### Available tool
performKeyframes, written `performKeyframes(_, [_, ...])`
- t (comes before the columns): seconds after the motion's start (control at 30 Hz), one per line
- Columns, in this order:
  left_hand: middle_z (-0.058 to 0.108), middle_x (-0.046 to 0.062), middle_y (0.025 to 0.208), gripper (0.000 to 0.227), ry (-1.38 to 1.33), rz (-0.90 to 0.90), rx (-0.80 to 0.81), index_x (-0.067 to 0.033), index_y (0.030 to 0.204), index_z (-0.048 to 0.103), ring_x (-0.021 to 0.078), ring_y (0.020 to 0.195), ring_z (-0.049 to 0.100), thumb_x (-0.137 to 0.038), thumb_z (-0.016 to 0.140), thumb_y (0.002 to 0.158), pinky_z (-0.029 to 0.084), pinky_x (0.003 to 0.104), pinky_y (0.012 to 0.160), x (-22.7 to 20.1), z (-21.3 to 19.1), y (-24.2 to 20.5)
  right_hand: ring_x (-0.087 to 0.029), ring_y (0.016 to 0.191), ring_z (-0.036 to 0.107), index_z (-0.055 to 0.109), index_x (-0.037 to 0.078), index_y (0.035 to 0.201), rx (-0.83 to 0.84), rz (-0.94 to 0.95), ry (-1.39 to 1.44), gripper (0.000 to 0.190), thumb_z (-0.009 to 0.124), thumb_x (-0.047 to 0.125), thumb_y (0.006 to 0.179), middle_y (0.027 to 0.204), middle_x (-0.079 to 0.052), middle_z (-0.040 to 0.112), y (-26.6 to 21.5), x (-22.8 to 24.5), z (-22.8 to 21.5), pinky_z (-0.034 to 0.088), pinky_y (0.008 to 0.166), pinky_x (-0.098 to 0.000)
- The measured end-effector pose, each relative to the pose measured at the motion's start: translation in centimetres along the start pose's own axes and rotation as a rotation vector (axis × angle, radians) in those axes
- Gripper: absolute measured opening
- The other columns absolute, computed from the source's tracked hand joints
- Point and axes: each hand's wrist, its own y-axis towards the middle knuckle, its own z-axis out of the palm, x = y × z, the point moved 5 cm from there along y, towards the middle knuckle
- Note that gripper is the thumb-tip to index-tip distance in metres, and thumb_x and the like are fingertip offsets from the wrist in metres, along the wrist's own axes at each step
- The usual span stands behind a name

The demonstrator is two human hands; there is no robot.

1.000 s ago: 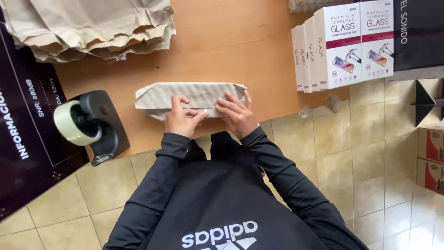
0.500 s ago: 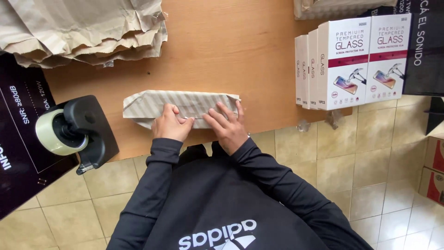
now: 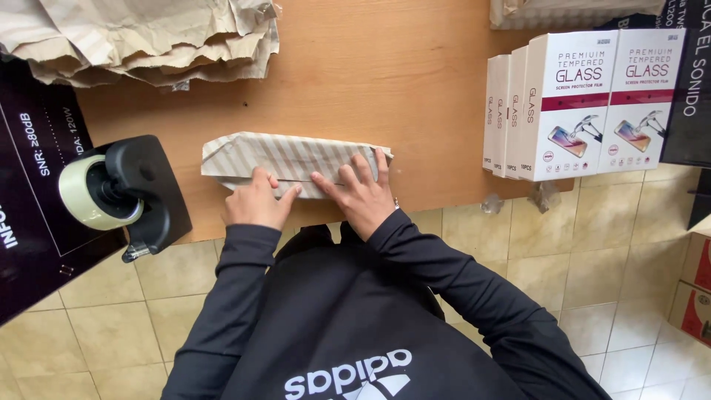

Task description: The person wraps small boxes labeled Premium Tempered Glass in brown paper on a wooden table. They fold the paper around each box, secure it with clear tape from a dispenser, and place the finished packages in a stack.

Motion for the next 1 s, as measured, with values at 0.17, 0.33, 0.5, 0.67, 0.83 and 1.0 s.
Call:
performKeyframes(0.17, [0.057, 0.005, 0.147, 0.051, 0.051, 0.678, -0.648, -0.0192, 0.142, 0.065, 0.0336, 0.137, 0.053, -0.062, 0.069, 0.115, 0.041, 0.054, 0.110, -1.3, 5.3, -3.1, -0.044, 0.145, 0.059, 0.078, 0.037, 0.153, -0.009, 0.002, -0.016, 0.048, 0.081, 0.028, 0.106, 0.122, -0.008, 0.060, 0.1, 0.3, -0.4, 0.024, 0.130, -0.0871])
performKeyframes(0.33, [0.022, 0.013, 0.201, 0.096, 0.166, 0.847, -0.572, -0.0082, 0.188, 0.035, 0.0370, 0.184, 0.011, -0.068, 0.056, 0.117, 0.000, 0.073, 0.141, -1.1, 8.8, -3.8, -0.045, 0.148, 0.059, 0.081, 0.035, 0.148, -0.035, -0.005, -0.061, 0.045, 0.083, 0.027, 0.104, 0.126, -0.010, 0.063, -0.3, 0.6, -1.5, 0.026, 0.131, -0.0852])
performKeyframes(0.5, [0.025, 0.015, 0.198, 0.104, 0.133, 0.929, -0.663, -0.0148, 0.187, 0.038, 0.0446, 0.182, 0.004, -0.081, 0.062, 0.111, 0.001, 0.083, 0.137, -3.5, 5.4, -4.5, -0.026, 0.155, 0.058, 0.074, 0.027, 0.159, -0.089, 0.266, 0.322, 0.056, 0.086, 0.049, 0.109, 0.152, 0.000, 0.069, -3.3, -5.5, -2.9, 0.017, 0.141, -0.0651])
performKeyframes(0.67, [0.014, 0.004, 0.203, 0.111, 0.306, 1.038, -0.577, -0.0310, 0.188, 0.042, 0.0429, 0.183, -0.010, -0.098, 0.058, 0.101, -0.012, 0.086, 0.134, -8.4, 3.7, -1.6, -0.031, 0.134, 0.072, 0.079, 0.029, 0.155, -0.102, 0.500, 0.518, 0.038, 0.078, 0.036, 0.117, 0.141, -0.001, 0.074, -5.8, -14.0, -0.8, 0.050, 0.122, -0.0522])
performKeyframes(0.83, [0.014, -0.001, 0.204, 0.115, 0.493, 1.080, -0.558, -0.0378, 0.188, 0.041, 0.0381, 0.186, -0.006, -0.103, 0.061, 0.095, -0.017, 0.081, 0.138, -10.5, 6.0, 1.2, -0.031, 0.130, 0.068, 0.082, 0.032, 0.149, -0.020, 0.399, 0.410, 0.044, 0.087, 0.051, 0.109, 0.143, 0.003, 0.072, -3.8, -14.9, 2.7, 0.055, 0.106, -0.0533])
performKeyframes(1.0, [0.024, 0.006, 0.197, 0.100, 0.213, 1.150, -0.476, -0.0382, 0.186, 0.039, 0.0498, 0.178, 0.016, -0.089, 0.058, 0.102, 0.001, 0.098, 0.126, -10.7, 6.5, 1.9, -0.018, 0.128, 0.061, 0.085, 0.039, 0.108, -0.035, 0.521, 0.431, 0.025, 0.097, 0.054, 0.092, 0.127, 0.017, 0.067, -4.3, -14.5, 5.7, 0.044, 0.109, -0.0468])
